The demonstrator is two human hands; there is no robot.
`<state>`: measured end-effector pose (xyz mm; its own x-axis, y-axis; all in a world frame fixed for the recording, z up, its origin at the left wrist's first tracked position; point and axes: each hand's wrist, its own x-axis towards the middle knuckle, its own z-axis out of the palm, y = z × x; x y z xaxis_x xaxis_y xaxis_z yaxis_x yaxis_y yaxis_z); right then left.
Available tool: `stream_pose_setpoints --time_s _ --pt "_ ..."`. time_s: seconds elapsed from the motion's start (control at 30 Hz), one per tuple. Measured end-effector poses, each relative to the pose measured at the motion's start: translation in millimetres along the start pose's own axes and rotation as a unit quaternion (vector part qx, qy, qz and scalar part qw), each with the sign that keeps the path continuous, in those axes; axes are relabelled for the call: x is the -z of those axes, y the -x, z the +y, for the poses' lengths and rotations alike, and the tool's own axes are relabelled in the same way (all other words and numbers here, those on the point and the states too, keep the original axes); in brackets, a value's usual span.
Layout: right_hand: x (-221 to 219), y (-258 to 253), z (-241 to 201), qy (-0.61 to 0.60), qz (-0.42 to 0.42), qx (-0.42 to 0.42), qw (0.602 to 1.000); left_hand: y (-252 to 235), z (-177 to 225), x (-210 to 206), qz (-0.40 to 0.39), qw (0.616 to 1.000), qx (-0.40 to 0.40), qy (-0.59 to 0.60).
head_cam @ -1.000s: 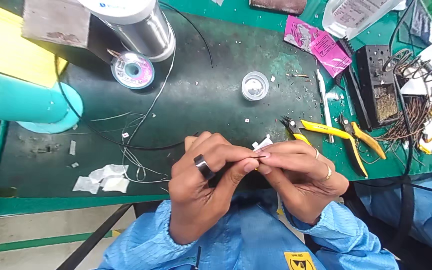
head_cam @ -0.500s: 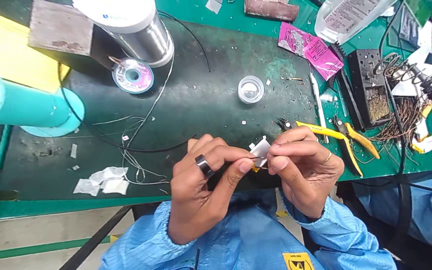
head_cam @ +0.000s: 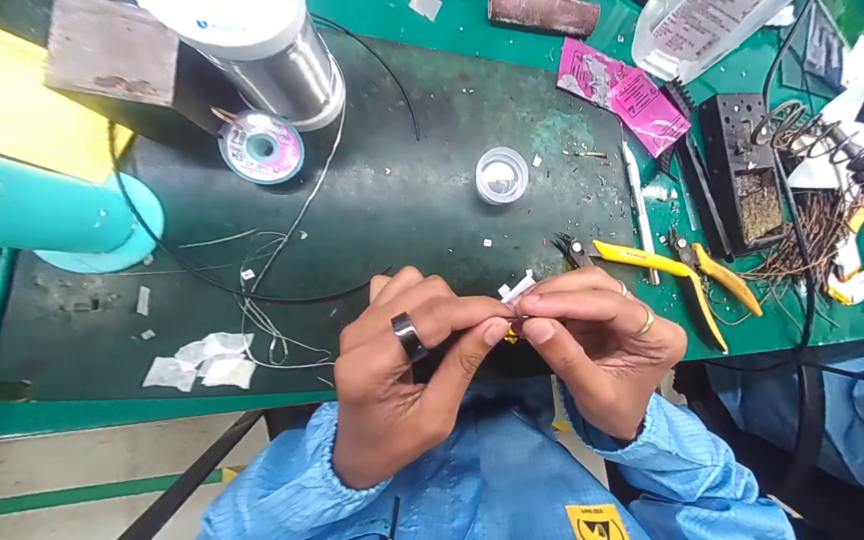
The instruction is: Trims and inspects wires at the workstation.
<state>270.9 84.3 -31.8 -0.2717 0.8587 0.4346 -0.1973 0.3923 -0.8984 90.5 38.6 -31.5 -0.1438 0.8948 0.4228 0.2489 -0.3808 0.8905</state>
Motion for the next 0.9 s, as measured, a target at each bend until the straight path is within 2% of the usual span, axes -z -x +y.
stream_pose_setpoints --time_s 0.53,0.9 --pt "0.5 0.5 -0.3 0.006 -0.005 -0.001 1.000 2.0 -0.9 0.6 0.004 1.000 -0.001 -0.002" --pt "2.5 -2.1 -1.8 0.021 -0.035 -0.004 0.999 5.5 1.6 5.0 -0.006 0.996 -0.031 -0.087"
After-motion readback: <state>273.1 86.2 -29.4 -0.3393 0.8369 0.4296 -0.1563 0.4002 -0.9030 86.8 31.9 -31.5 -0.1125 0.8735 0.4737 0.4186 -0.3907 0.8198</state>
